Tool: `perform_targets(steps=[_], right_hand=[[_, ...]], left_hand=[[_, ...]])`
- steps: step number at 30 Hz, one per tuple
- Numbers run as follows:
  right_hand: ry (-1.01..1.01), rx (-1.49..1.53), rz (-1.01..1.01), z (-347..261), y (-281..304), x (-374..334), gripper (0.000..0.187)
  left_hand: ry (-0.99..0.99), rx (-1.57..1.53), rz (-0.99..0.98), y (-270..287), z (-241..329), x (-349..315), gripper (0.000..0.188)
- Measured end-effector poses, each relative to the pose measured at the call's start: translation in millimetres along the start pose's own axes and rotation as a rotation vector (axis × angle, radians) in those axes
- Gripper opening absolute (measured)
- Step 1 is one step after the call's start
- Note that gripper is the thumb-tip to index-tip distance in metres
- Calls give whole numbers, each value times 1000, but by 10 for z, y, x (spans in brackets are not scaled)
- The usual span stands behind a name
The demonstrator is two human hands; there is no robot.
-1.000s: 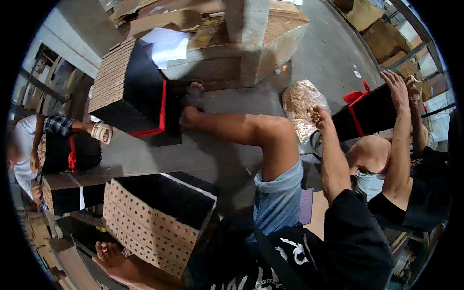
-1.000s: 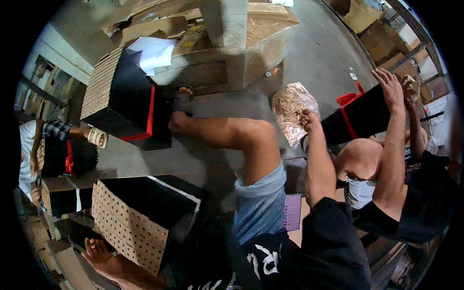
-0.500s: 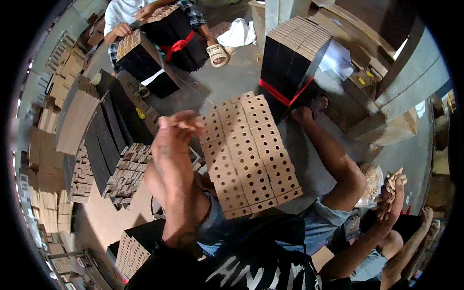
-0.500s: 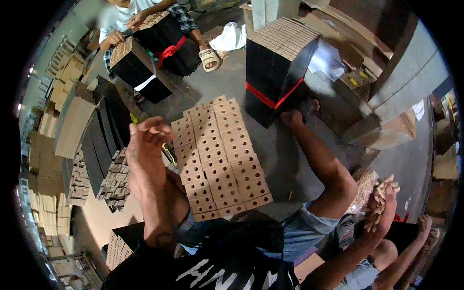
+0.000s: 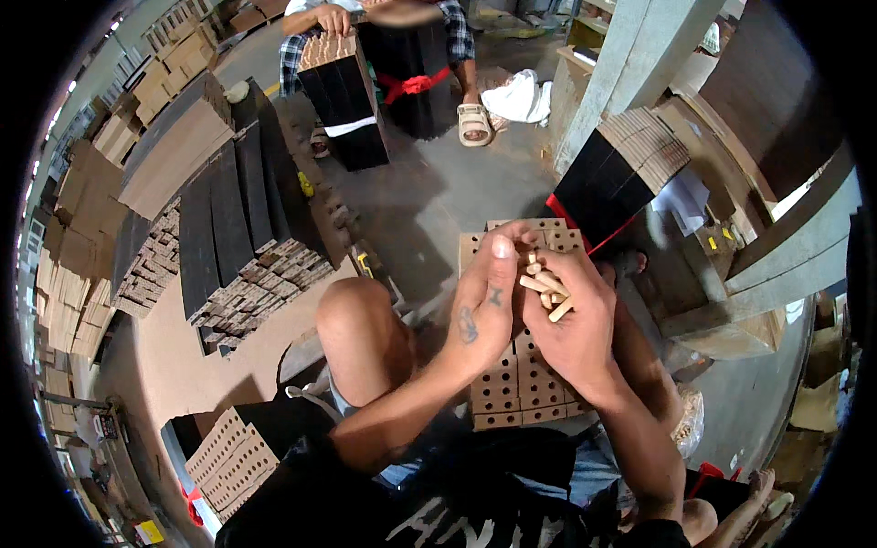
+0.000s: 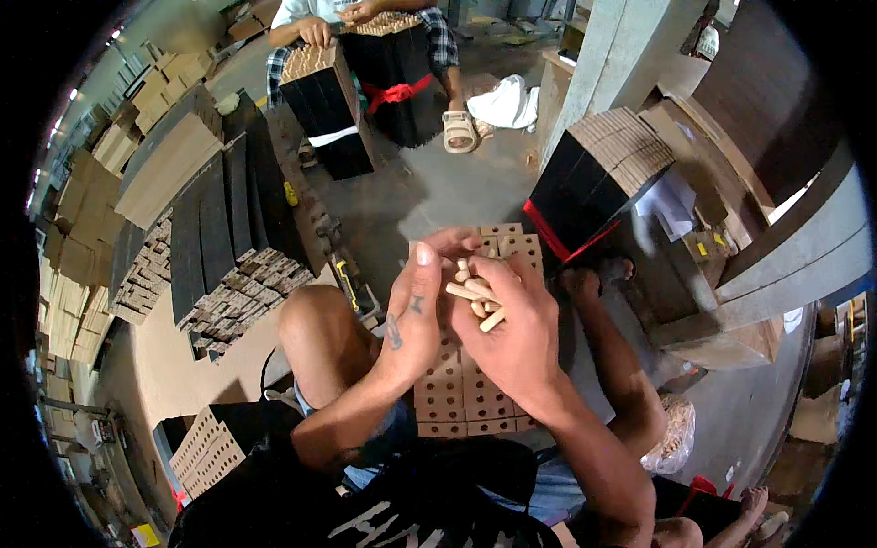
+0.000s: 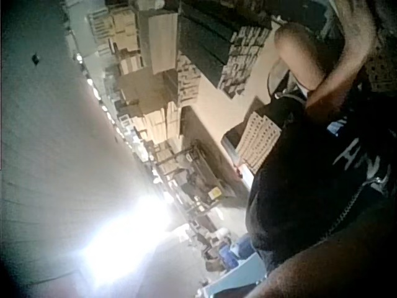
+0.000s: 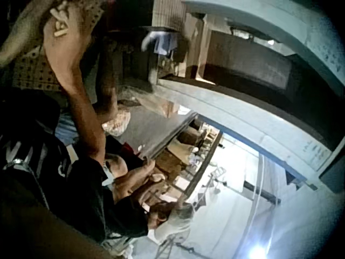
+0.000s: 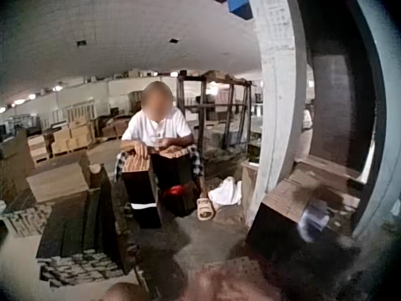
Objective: The person sits on the floor and inserts small wooden dowels into the holes of a perforated cardboard sheet. They pick up the dowels one by one and place them into the holes, gradually filling the sheet.
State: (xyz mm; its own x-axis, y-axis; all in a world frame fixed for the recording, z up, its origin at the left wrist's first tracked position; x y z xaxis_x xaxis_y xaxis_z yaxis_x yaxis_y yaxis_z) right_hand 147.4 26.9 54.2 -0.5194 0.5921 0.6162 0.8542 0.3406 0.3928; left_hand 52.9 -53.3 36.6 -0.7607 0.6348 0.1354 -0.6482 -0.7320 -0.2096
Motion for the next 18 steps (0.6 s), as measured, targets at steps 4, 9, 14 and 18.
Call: perform_targets(steps=[4, 9, 14, 18], right_hand=[[71, -171, -165, 1, -56, -105, 34], [11, -118, -224, -25, -29, -140, 42], [49, -40, -222, -11, 6, -145, 41], [54, 9, -197, -36, 20, -127, 34]], left_hand=[[41, 15, -10, 17, -92, -61, 62], [-35, 134, -18, 23, -22, -64, 56], [-78, 198, -33, 60, -16, -58, 56], [-17, 188, -27, 81, 36, -85, 57]])
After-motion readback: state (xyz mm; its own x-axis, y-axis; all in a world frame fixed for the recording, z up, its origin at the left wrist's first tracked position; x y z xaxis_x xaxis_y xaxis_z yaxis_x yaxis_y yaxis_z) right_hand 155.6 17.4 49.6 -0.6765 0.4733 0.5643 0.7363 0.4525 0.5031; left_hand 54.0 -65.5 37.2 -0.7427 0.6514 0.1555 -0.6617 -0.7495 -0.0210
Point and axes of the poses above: each hand's wrist, its own x-axis towards the middle knuckle, its own y-axis out of the back of the hand, z = x × y, the point moved 3 cm from there along x, towards the middle knuckle, and after that the axes turned 10 degrees about z, right-handed, at the moved point
